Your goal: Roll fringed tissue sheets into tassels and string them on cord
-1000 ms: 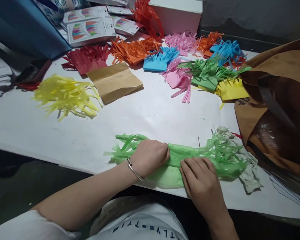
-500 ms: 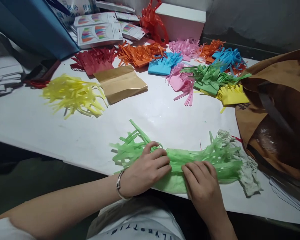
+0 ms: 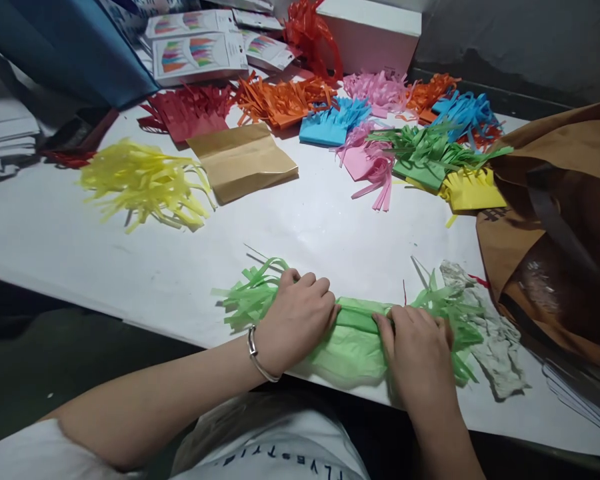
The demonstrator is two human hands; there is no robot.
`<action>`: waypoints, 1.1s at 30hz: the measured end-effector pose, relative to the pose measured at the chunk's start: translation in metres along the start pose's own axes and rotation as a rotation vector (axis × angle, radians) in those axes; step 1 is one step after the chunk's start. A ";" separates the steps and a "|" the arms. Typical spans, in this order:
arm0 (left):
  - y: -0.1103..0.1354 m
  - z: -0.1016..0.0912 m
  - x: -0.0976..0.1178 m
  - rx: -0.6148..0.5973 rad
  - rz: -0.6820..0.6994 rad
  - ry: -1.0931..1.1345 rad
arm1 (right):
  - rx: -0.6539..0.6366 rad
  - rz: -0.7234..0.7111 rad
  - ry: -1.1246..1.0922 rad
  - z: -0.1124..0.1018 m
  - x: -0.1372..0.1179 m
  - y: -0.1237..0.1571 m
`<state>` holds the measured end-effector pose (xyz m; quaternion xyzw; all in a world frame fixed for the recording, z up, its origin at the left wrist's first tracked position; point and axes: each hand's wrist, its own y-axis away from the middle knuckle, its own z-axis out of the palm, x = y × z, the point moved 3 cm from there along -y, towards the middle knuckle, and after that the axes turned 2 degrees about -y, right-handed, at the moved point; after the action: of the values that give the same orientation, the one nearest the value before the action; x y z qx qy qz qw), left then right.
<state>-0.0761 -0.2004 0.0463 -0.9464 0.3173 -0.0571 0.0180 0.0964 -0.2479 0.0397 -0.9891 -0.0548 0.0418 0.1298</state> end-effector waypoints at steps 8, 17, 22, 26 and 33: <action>0.000 0.000 -0.004 -0.026 -0.004 0.031 | 0.069 -0.339 -0.268 -0.008 -0.013 0.007; 0.015 -0.006 0.005 0.201 0.349 0.120 | 0.097 -0.384 -0.267 -0.007 -0.024 0.013; 0.023 -0.004 -0.001 0.130 0.393 0.124 | 0.069 -0.398 -0.299 -0.005 -0.014 0.029; 0.031 -0.003 -0.001 0.071 0.311 0.162 | 0.099 -0.273 -0.386 -0.007 -0.004 0.036; 0.017 -0.001 0.003 0.010 0.057 0.063 | 0.182 0.004 -0.261 -0.006 -0.010 0.031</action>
<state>-0.0836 -0.2161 0.0462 -0.9347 0.3442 -0.0881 0.0145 0.0898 -0.2806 0.0379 -0.9595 -0.0651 0.1751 0.2108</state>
